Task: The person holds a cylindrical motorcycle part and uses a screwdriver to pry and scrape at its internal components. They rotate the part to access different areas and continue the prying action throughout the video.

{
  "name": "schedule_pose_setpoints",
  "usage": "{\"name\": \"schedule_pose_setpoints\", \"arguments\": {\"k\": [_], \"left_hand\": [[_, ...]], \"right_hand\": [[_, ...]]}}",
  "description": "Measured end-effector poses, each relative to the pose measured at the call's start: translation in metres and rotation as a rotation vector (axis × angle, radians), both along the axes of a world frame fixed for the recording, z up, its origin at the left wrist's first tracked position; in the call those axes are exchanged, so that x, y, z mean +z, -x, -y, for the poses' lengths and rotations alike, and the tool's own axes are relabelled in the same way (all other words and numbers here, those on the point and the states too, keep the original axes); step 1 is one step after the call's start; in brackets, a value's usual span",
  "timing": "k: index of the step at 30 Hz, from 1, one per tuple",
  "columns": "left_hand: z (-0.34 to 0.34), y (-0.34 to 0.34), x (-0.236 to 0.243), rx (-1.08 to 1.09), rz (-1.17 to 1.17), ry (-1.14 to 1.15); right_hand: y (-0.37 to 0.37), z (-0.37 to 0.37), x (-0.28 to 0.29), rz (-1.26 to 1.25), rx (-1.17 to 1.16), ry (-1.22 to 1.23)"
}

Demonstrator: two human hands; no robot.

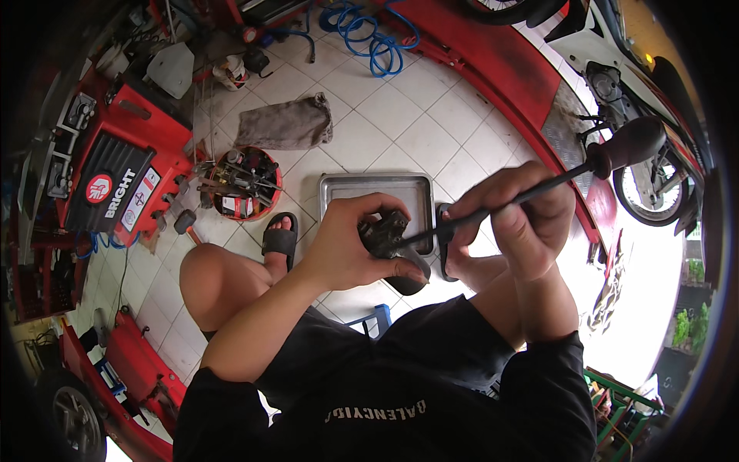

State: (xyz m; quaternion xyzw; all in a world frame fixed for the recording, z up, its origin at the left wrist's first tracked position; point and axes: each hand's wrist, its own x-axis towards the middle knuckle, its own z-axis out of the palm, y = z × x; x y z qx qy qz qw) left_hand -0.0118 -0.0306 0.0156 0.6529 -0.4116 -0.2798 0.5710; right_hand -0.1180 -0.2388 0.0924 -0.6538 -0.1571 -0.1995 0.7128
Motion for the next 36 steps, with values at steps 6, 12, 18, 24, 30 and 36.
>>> {"name": "schedule_pose_setpoints", "arguments": {"k": [6,12,18,24,30,36], "left_hand": [[-0.001,-0.001,-0.019,-0.157,-0.522,0.159],[-0.001,0.004,-0.019,-0.205,-0.501,0.144],[-0.001,0.006,-0.019,-0.186,-0.524,0.158],[0.000,0.004,-0.020,-0.192,-0.447,0.137],[-0.005,0.001,-0.014,-0.170,-0.287,0.046],[-0.003,0.005,-0.007,-0.109,-0.214,-0.014]], "right_hand": [[0.006,0.006,0.015,-0.096,-0.110,0.097],[0.010,0.009,0.014,-0.078,-0.060,0.150],[0.013,0.005,0.013,-0.102,-0.072,0.174],[0.013,0.008,0.013,-0.110,-0.067,0.216],[0.011,0.009,0.010,-0.063,-0.072,0.250],[0.012,0.004,0.009,-0.042,-0.147,0.330]]}}
